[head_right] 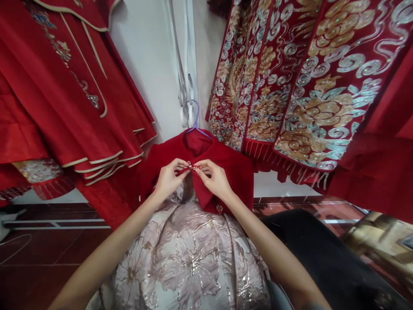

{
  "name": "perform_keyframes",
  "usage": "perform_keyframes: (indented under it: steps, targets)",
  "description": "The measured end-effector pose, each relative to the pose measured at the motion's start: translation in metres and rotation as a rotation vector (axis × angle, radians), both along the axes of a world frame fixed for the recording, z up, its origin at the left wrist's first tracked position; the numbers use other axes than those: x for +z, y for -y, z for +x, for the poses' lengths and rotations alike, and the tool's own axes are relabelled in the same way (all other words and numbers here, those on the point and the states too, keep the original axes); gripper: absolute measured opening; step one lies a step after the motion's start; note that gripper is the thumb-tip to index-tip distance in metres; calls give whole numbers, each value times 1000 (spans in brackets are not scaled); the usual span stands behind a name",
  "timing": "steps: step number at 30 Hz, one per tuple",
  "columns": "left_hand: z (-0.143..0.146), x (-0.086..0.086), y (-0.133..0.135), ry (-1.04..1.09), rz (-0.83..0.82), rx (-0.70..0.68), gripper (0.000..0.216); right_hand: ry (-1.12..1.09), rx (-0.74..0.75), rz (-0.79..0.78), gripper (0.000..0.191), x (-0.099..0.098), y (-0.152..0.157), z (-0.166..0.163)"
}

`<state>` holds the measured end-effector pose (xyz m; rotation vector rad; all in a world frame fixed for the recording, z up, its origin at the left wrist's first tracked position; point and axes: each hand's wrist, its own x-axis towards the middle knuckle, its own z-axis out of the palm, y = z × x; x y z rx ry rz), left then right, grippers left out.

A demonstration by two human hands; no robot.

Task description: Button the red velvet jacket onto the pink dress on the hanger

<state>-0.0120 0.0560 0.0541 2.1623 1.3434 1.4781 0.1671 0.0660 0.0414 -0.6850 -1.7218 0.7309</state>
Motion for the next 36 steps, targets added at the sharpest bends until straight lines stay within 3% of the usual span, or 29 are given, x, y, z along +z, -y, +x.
perform_keyframes:
  steps: [6,13,19,36]
  targets:
    - [-3,8,4,-116,-5,-56,21,99,-94,149,13,7,-5,-2]
    - [4,33,9,-325,-36,-121,16,219,-99,252,15,16,-3,6]
    - [7,41,4,-466,34,-70,9,227,-83,235,13,20,-5,9]
    - [11,43,9,-487,29,-43,8,136,-63,108,25,21,-9,12]
